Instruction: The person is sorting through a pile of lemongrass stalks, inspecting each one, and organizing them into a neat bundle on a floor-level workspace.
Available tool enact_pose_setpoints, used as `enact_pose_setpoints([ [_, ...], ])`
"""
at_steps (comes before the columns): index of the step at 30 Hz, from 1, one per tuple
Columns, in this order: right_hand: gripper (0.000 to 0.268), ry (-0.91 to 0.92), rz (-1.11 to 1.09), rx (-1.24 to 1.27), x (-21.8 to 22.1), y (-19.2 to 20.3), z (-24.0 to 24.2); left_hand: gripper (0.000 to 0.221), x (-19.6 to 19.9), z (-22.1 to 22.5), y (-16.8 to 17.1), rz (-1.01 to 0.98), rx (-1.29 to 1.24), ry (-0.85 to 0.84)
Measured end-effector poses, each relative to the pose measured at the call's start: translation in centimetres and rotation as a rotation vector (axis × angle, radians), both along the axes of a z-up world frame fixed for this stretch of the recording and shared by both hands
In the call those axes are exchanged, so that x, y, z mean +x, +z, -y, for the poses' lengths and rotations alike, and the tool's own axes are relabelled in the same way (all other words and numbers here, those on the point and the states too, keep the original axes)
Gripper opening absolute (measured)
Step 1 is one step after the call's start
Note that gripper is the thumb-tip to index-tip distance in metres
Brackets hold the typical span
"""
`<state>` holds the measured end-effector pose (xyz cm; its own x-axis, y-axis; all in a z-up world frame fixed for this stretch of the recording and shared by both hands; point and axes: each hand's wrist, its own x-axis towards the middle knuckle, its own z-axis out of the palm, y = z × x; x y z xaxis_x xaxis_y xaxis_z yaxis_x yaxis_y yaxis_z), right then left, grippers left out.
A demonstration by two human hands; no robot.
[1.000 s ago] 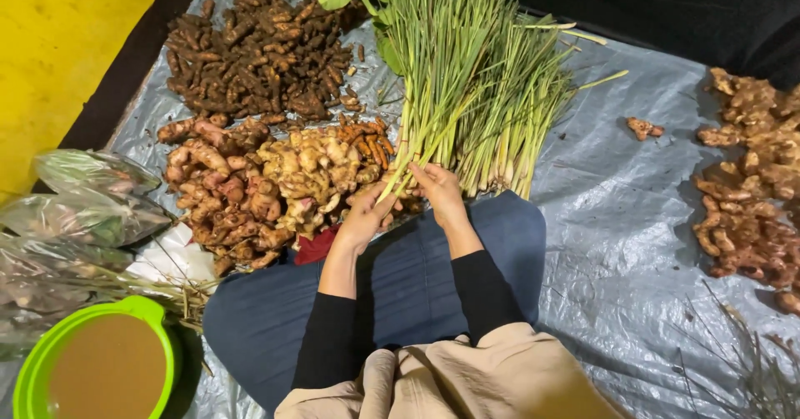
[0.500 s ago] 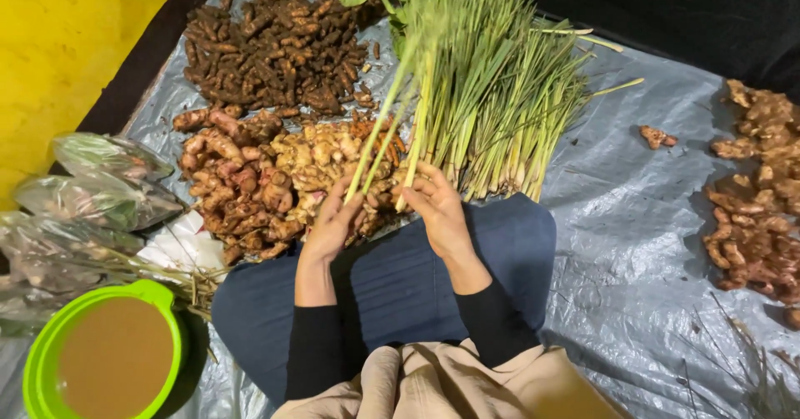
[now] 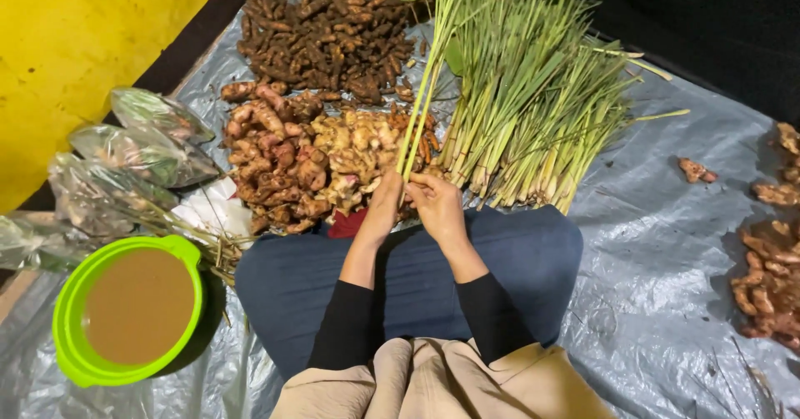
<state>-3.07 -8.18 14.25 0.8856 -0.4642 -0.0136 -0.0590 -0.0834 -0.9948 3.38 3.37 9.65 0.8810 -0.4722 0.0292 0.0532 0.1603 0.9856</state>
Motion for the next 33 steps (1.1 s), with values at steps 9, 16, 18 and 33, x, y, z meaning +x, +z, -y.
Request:
enact_pose_setpoints([
  [9,0.056,0.074,0.004,0.087,2.1,-2.2,2.1,0.006,-1.5,-0.8,3.7,-0.159,-0.228,-0.069],
  [16,0.02,0.281,0.021,0.487,3.0,-0.2,2.8,0.007,-1.8,-1.4,0.5,-0.426,-0.371,-0.263],
  [18,0.014,0.332,0.005,0.384,2.0,2.3,2.7,0.01,-2.0,-1.5,-0.8,-0.479,-0.404,-0.294],
  [33,0.032,0.449,0.423,-0.775,1.5,0.2,1.7,0.042,0.0,-2.5,-5.4,-0.747,-0.087,-0.06],
])
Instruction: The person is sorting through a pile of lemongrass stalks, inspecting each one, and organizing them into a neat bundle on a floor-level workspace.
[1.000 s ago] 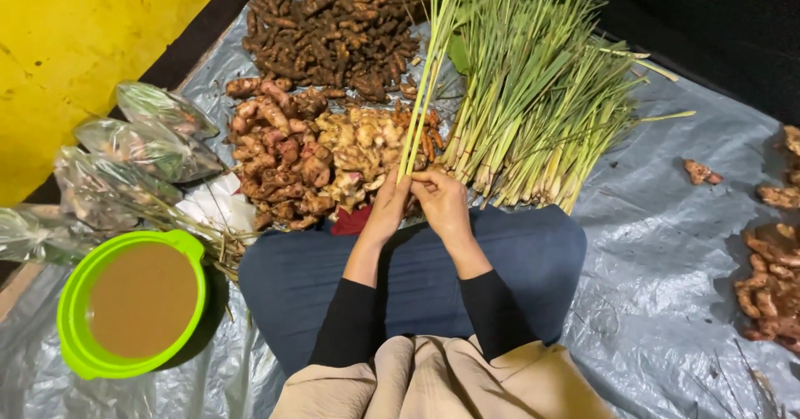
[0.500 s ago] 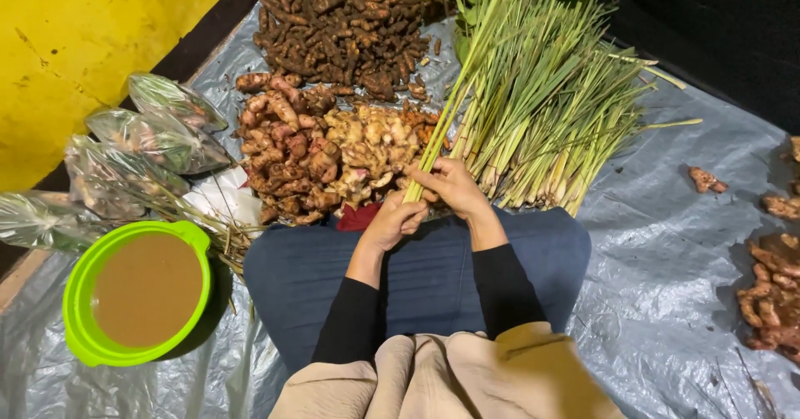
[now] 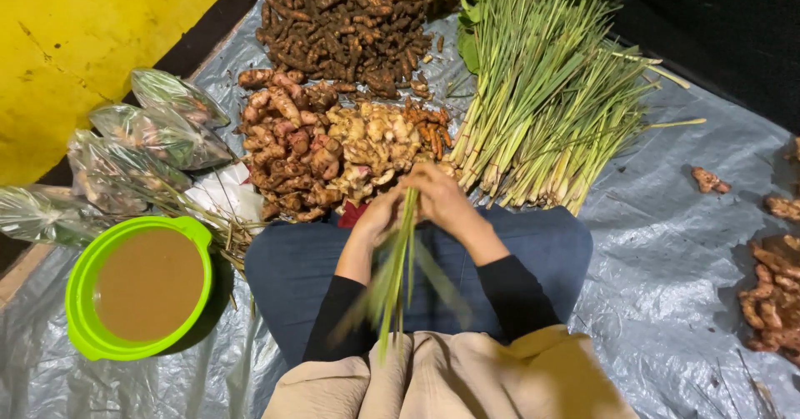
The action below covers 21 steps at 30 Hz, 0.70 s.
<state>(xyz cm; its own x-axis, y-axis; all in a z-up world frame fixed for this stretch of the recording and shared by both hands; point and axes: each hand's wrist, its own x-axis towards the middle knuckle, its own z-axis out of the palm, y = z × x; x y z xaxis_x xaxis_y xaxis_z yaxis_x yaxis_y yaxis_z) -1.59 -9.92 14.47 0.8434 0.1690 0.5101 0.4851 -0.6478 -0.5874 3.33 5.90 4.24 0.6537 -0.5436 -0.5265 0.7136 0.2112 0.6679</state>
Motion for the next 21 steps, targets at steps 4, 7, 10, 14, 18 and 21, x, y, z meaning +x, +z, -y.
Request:
enact_pose_setpoints([
  [4,0.031,0.016,0.074,-0.151,-1.5,-4.1,-1.3,0.045,0.6,-0.2,-4.6,-0.089,-0.129,0.055],
  [7,0.031,0.003,0.055,-0.216,-3.2,-2.2,-2.7,0.033,0.8,-1.0,-5.0,-0.129,-0.195,0.063],
  [10,0.033,0.032,0.036,-0.179,-3.9,0.3,-3.4,0.022,-0.1,-1.8,-1.9,-0.075,-0.241,0.06],
  [14,0.037,0.053,-0.199,0.205,-3.2,-0.4,-2.7,0.024,-0.2,-2.5,-1.2,-0.108,-0.222,0.128],
  [18,0.026,-0.172,-0.332,0.575,-0.7,-3.5,-1.6,0.02,-0.6,-2.9,0.4,-0.127,-0.278,0.124],
  [21,0.063,-0.137,-0.726,0.852,1.1,-4.9,-1.7,0.022,-0.6,-3.3,0.6,-0.254,-0.425,0.116],
])
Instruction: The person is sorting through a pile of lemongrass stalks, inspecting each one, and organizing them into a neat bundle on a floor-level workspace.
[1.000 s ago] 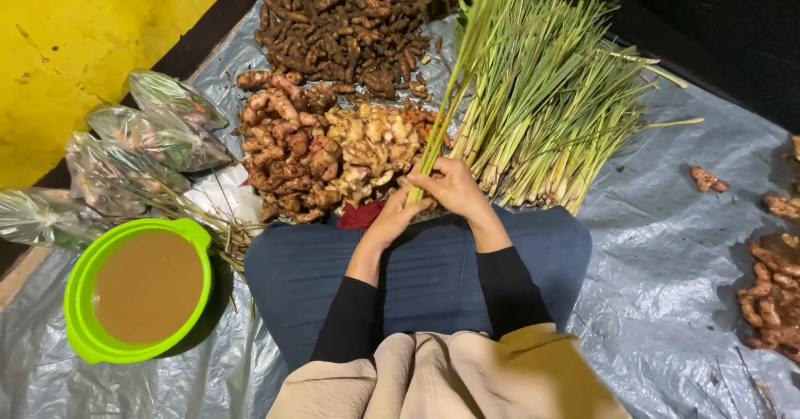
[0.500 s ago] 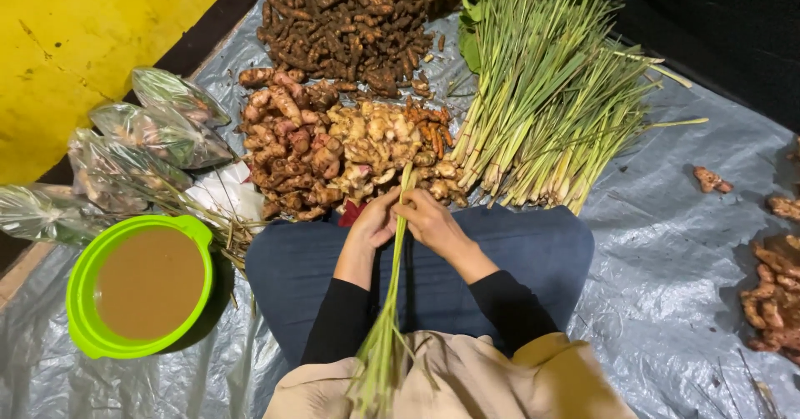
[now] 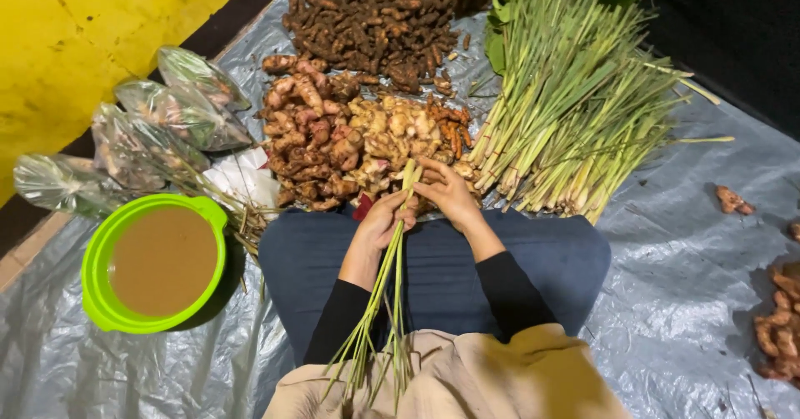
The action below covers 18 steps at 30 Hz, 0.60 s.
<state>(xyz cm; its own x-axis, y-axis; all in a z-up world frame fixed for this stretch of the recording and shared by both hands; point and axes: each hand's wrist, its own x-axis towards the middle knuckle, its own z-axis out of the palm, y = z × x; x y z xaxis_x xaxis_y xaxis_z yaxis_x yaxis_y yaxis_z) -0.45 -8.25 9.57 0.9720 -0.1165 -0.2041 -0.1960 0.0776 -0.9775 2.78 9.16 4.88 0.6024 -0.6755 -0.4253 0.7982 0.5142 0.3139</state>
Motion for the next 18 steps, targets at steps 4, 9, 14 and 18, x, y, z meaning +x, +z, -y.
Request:
enact_pose_setpoints([
  [4,0.084,0.122,-0.037,0.149,1.6,-0.4,0.3,0.014,0.1,-0.7,1.3,-0.012,-0.044,-0.04],
  [9,0.066,0.159,-0.018,0.323,3.1,-1.8,0.0,0.032,-1.6,-0.9,5.7,0.159,0.059,-0.141],
  [14,0.043,0.245,-0.018,0.328,3.6,-0.1,-1.0,0.032,-1.7,-1.5,5.0,0.256,0.212,-0.109],
  [18,0.037,0.239,-0.028,0.353,4.8,-2.5,-0.6,0.054,-1.3,-1.8,1.7,0.353,0.444,-0.066],
])
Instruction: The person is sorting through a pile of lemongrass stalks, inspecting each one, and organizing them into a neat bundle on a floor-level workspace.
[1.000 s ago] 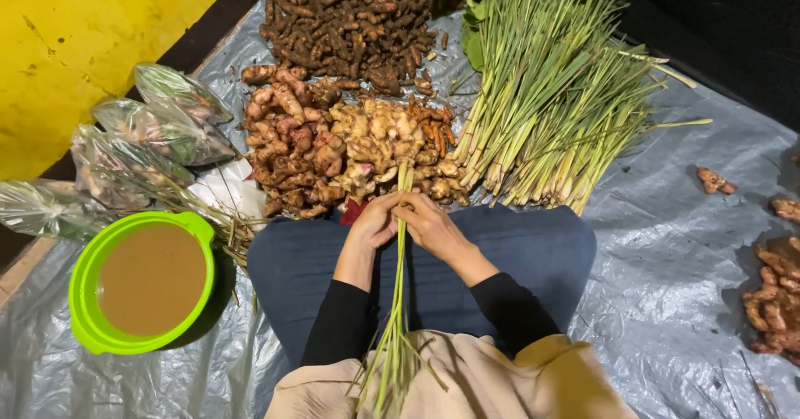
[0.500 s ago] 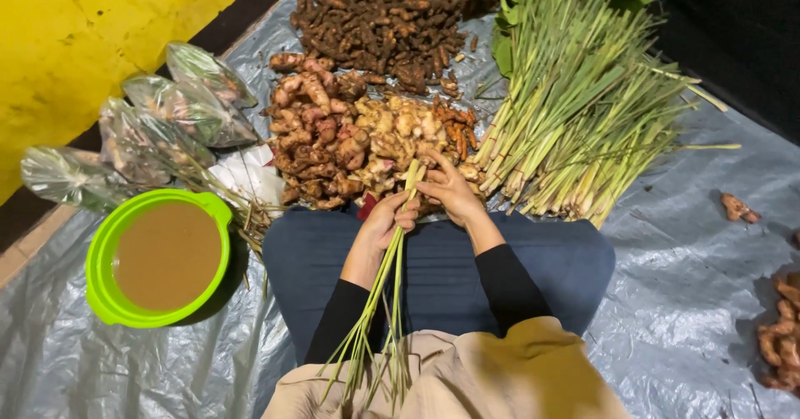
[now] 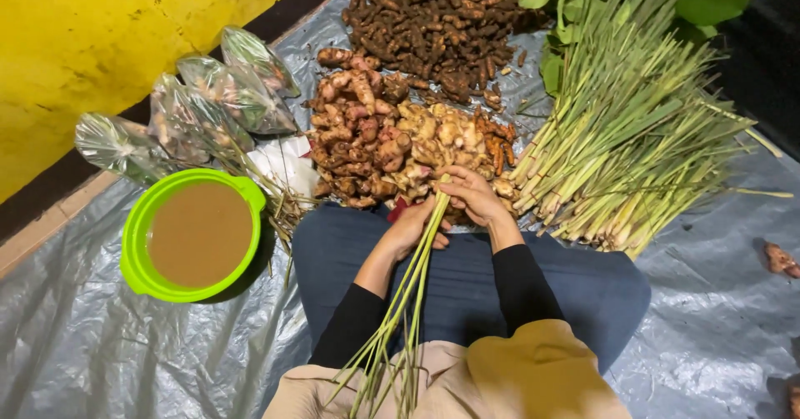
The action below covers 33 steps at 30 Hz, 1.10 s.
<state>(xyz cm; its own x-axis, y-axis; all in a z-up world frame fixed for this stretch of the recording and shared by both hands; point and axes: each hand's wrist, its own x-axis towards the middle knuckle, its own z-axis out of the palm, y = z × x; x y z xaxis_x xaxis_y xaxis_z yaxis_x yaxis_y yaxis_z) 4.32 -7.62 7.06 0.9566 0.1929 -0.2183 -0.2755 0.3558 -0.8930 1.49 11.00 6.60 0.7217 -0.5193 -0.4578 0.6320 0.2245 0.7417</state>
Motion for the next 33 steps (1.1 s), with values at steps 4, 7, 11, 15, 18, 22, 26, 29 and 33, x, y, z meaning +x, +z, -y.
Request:
enact_pose_setpoints([
  [4,0.039,-0.005,-0.011,-0.011,0.6,-1.4,0.4,0.035,4.9,-6.4,-5.2,0.246,0.239,0.191],
  [7,0.043,-0.006,-0.021,-0.013,0.3,-0.1,0.3,0.025,8.8,-13.3,-7.0,0.431,0.53,0.491],
  [11,0.041,-0.055,-0.026,0.005,0.5,0.8,0.6,0.017,14.2,-20.4,-10.6,0.533,1.195,0.514],
  [15,0.041,-0.11,-0.03,0.015,1.3,-0.3,1.7,0.015,18.6,-23.3,-14.3,0.622,1.451,0.275],
  [18,0.042,-0.133,-0.02,0.022,2.2,-2.2,3.2,0.015,19.3,-22.8,-14.4,0.696,1.51,0.175],
  [22,0.04,-0.193,-0.038,0.015,2.1,-0.9,3.7,0.021,19.8,-22.3,-14.4,0.615,1.492,0.117],
  [26,0.04,-0.214,-0.042,0.022,2.3,-0.4,3.9,0.021,21.4,-23.3,-17.4,0.548,1.455,0.121],
  [29,0.039,-0.215,-0.045,0.035,2.4,0.3,3.6,0.013,22.0,-23.7,-18.6,0.443,1.437,0.225],
  [33,0.039,-0.236,-0.048,0.046,2.4,1.3,3.4,0.019,21.8,-23.3,-16.6,0.377,1.456,0.248],
])
